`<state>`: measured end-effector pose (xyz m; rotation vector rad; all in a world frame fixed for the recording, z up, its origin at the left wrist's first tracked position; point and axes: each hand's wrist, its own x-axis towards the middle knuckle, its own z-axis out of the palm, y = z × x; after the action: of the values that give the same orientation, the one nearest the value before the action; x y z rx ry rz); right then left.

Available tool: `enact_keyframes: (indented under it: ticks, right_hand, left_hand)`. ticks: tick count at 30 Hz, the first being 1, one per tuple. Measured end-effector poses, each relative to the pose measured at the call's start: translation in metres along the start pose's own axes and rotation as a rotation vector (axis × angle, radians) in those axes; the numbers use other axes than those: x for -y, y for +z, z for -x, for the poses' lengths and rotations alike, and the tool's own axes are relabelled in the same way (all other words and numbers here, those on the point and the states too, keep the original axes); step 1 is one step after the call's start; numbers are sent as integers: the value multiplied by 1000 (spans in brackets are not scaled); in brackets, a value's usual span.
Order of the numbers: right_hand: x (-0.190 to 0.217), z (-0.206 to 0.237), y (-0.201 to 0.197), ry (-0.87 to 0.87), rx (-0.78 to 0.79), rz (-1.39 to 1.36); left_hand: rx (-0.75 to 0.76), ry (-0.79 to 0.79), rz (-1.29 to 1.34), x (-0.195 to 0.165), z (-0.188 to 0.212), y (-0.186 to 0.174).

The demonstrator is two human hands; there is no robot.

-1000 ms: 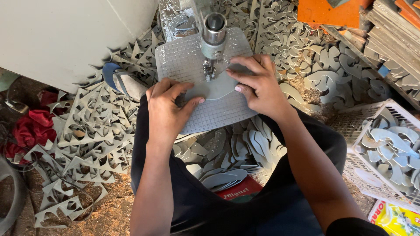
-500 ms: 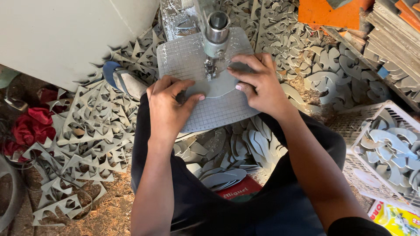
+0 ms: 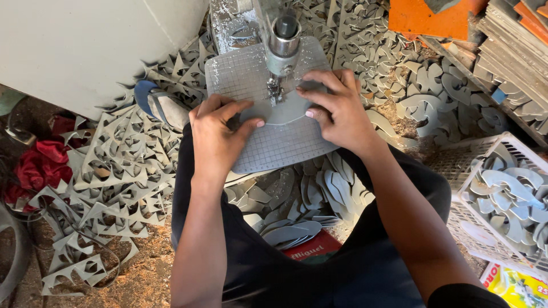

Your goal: The person uses a vertical cutting machine to cut curved shapes from gray rubber sheets. They place each sheet under the cutter, guide it along a curved path, and remove the cut piece, repeating the process continuously.

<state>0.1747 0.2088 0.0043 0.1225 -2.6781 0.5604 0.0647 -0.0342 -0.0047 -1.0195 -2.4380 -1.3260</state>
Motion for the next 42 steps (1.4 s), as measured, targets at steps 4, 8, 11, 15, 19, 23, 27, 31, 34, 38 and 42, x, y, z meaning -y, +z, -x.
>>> enact_keyframes:
  ticks: [4,8,11,15,19,23,27,31,34,38,42]
  right_hand:
    - [2,1,1,14,19,38]
    - [4,3,4,33,38,68]
    - [4,3,4,46,35,82]
    - [8,4,3,61,24,120]
    - [12,5,0,45,14,104]
    - [14,4,0,43,-6,112]
    - [13,5,3,50,-18,131]
    - [11,6,5,48,-14,145]
    - [10,5,7,39,-13,163]
    - [11,7,10,48,7,190]
    - [14,7,11,39,-16,209]
  left_hand:
    - [20,-53,107,4,-6,0]
    - [-7,21,101,9,-10,-2]
    - [4,-17,155,13,-11,-1]
    - [-6,-43,194,17,-12,3]
    - [-18,-64,213,15,-14,1]
    - [-25,-4,-57,0,-3,-2]
    - [-41,7,-255,-19,21,5]
    - [-14,19,-396,-20,27,13]
    - [27,5,-429,-17,25,16]
    - [42,13,-425,-16,24,18]
    - [38,-3,-411,-15,19,24]
